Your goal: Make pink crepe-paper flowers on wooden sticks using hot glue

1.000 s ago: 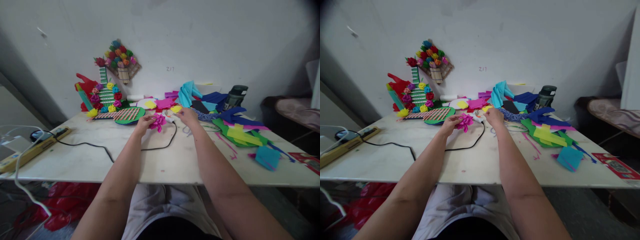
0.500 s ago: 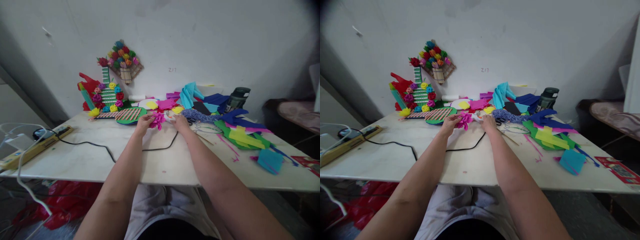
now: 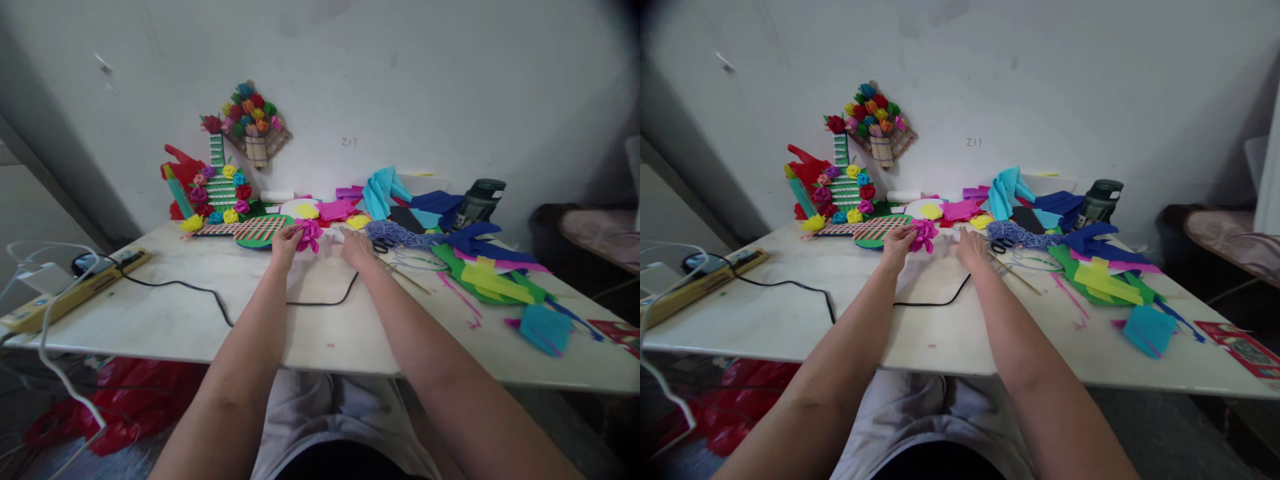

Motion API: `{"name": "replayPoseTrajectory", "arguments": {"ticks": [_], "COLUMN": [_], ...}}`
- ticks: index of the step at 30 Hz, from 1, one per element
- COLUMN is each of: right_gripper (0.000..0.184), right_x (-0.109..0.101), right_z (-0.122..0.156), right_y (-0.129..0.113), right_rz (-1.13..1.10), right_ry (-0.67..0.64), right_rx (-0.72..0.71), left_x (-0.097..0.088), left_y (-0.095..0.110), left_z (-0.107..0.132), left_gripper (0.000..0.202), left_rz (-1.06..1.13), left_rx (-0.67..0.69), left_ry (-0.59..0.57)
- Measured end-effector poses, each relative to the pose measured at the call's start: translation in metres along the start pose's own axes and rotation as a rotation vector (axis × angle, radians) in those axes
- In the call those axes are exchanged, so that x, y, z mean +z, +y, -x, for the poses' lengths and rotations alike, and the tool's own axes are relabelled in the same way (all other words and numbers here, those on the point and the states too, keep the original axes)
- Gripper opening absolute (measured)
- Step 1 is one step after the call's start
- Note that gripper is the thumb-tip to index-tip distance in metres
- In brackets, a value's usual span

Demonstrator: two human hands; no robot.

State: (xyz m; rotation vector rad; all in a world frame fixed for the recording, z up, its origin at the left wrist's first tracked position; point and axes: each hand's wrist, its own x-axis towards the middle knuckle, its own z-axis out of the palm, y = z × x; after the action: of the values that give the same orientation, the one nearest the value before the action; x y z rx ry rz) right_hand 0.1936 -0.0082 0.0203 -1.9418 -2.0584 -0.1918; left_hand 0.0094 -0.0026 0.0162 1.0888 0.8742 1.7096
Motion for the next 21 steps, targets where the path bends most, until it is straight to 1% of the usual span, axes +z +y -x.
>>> {"name": "replayPoseTrajectory", "arguments": {"ticks": [3, 5, 7, 8, 11, 13, 14, 15, 17, 19, 21], "right_gripper": [0.038, 0.037, 0.042, 0.043, 0.036, 0.034, 0.035, 0.036, 0.038, 0.038, 0.037], "right_x": [-0.008, -0.011, -0.014, -0.015, -0.016, -0.018, -0.020, -0.021, -0.026, -0.031, -0.036], "right_z": [0.002, 0.002, 0.001, 0.000, -0.001, -0.001, -0.001, 0.000, 0.004, 0.007, 0.011], "right_y": [0.009, 0.019, 0.029, 0.032, 0.037, 0.036, 0.034, 0.033, 0.032, 0.031, 0.030], "right_rz": [-0.050, -0.135, -0.306, -0.434, -0.923, -1.203, -1.300, -1.368, -1.437, -1.440, -1.397], "right_ry": [0.036, 0.053, 0.127, 0.154, 0.159, 0.101, 0.065, 0.028, -0.044, -0.125, -0.190], "right_rx": [0.146, 0.259, 0.330, 0.335, 0.274, 0.198, 0.153, 0.103, 0.013, -0.047, -0.096], "left_x": [-0.001, -0.001, -0.001, -0.001, -0.002, -0.002, -0.001, -0.001, -0.001, -0.001, -0.001], "left_y": [0.000, 0.000, 0.000, -0.001, -0.001, 0.000, 0.000, 0.000, 0.000, 0.000, 0.000], "left_z": [-0.001, -0.001, 0.000, 0.000, 0.000, -0.001, 0.000, 0.000, 0.000, 0.000, 0.000], "left_gripper": [0.046, 0.047, 0.047, 0.047, 0.047, 0.047, 0.047, 0.046, 0.045, 0.044, 0.044], "left_rz": [-0.009, -0.020, -0.030, -0.034, -0.046, -0.060, -0.068, -0.074, -0.083, -0.085, -0.084], "left_rx": [0.009, 0.007, 0.005, 0.004, -0.007, -0.023, -0.030, -0.035, -0.039, -0.041, -0.042], "left_ry": [0.015, 0.014, 0.010, 0.007, 0.006, 0.014, 0.017, 0.022, 0.025, 0.025, 0.017]}}
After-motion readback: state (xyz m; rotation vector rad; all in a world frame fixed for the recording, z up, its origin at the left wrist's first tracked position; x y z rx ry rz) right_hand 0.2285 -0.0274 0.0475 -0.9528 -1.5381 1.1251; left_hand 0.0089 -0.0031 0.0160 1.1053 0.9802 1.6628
